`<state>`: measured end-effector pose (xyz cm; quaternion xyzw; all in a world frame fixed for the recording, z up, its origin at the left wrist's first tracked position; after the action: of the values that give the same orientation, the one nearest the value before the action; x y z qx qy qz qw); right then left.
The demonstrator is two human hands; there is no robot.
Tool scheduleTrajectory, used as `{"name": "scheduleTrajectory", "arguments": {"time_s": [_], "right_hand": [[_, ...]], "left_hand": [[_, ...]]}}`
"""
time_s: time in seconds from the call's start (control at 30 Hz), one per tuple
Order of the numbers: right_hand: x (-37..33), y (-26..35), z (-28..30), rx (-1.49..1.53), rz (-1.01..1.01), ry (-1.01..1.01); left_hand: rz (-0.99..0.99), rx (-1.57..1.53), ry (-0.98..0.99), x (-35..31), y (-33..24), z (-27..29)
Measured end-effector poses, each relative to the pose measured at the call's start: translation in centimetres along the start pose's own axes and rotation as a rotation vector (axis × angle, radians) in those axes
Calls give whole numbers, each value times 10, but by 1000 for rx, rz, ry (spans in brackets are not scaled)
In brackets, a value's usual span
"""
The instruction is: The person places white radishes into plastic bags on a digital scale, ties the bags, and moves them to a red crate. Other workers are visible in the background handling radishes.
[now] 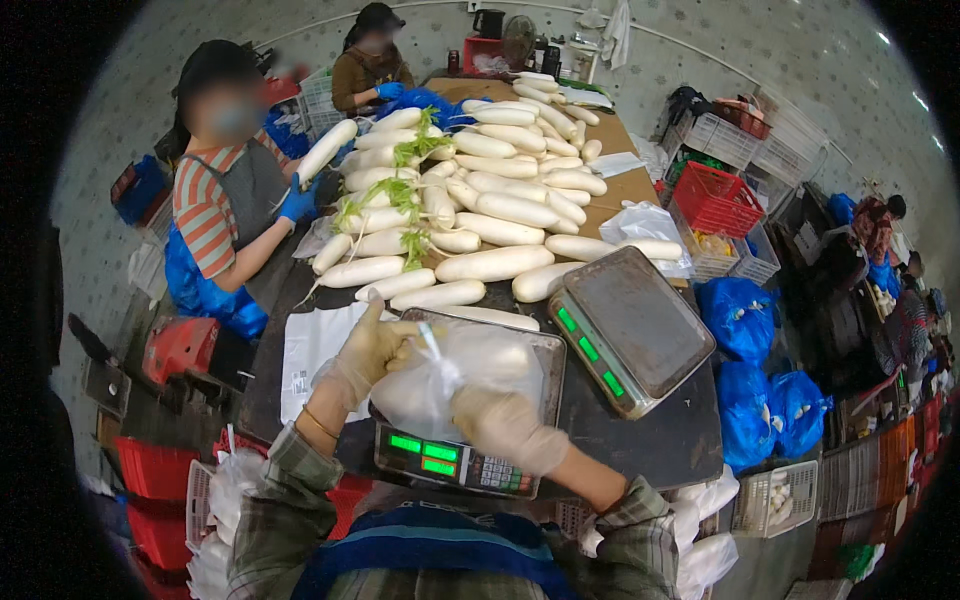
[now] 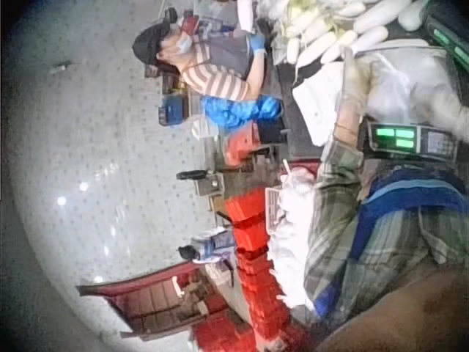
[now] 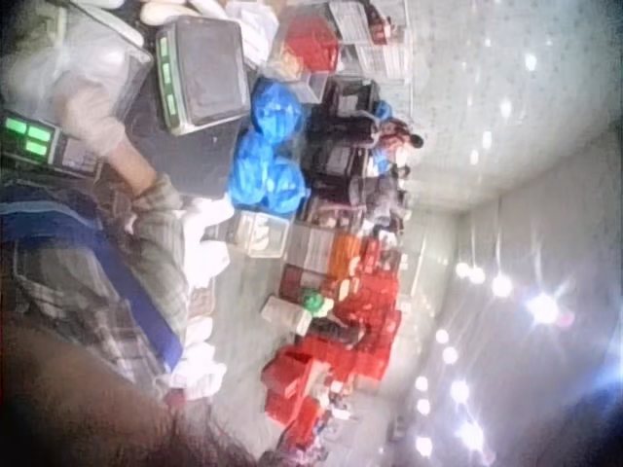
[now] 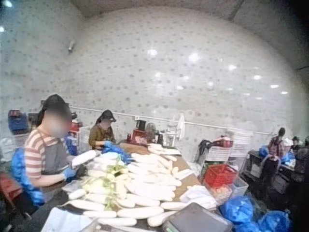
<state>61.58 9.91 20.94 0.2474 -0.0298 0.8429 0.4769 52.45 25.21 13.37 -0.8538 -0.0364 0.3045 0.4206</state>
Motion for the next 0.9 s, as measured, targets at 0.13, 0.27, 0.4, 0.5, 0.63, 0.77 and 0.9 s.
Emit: {"name": "scheduleTrajectory", "arguments": {"time_s": [0.13, 0.27, 0.4, 0.5, 0.63, 0.77, 0.9], "right_hand": [[-17, 13, -26, 95, -39, 106], [-47, 9, -22, 497, -7, -127], [-77, -32, 4, 1079, -622, -386], [-53, -28, 28, 1154, -327, -662], [-14, 5, 49, 1137, -289, -724], [4, 31, 64, 948, -110, -527], [55, 126, 39, 845, 112, -341]], "left_hand": [[-29, -90, -43, 2, -25, -26], [-271, 193, -135, 10, 7, 8], [-702, 1194, -502, -21, 21, -81], [-397, 1299, -517, -4, 33, -108], [-851, 912, -860, -71, 10, -97], [-911, 714, -1040, -174, 19, -91], [-774, 299, -1210, -280, 100, -20]]}}
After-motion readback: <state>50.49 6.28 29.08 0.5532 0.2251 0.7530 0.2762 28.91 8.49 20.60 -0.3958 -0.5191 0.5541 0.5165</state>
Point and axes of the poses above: each hand's wrist, its own x-axis towards the middle knuckle, its own z-axis out of the back of the hand, y = z × x, the point moved 9 cm from there along x, towards the middle knuckle, and after that the axes turned 12 degrees about z, right-handed, at the moved point
